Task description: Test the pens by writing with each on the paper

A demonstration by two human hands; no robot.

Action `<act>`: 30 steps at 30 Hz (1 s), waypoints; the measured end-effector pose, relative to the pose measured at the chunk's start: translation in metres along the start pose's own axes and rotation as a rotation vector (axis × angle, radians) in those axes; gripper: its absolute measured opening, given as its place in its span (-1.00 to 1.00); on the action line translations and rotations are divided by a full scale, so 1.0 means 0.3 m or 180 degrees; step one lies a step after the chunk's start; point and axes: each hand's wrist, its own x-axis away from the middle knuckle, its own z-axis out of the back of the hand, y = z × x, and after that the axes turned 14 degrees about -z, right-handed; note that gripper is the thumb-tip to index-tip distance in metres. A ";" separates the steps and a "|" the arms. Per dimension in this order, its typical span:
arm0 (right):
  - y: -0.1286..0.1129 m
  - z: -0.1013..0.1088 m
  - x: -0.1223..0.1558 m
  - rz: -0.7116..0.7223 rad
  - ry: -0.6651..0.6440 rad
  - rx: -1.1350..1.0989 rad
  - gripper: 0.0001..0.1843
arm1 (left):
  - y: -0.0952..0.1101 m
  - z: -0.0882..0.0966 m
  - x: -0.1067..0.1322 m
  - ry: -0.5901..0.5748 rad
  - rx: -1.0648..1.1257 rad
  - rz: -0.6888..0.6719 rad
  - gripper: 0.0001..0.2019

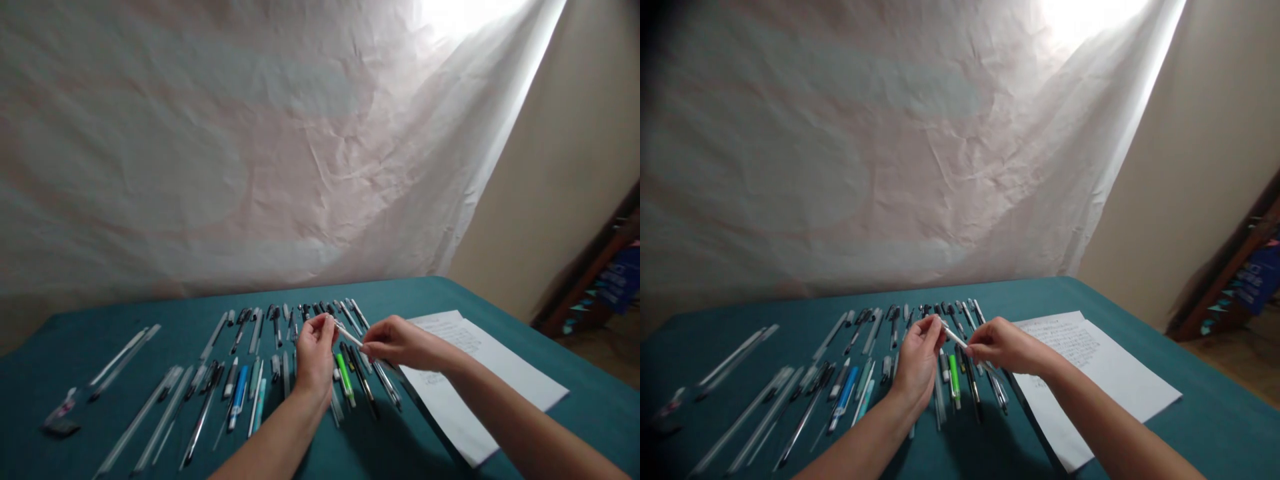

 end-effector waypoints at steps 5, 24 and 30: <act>0.063 0.108 -0.112 -0.0252 0.0789 0.0331 -0.61 | 0.003 -0.019 0.071 -0.0368 -0.0388 -0.0020 -0.65; 0.420 0.241 -0.551 -0.2086 0.1866 0.1340 -0.74 | -0.135 0.056 0.273 -0.4233 -0.2605 -0.1108 -0.70; 0.384 0.282 -0.483 -0.1758 0.1913 0.1355 -0.51 | -0.131 0.059 0.273 -0.4275 -0.2593 -0.1325 -0.70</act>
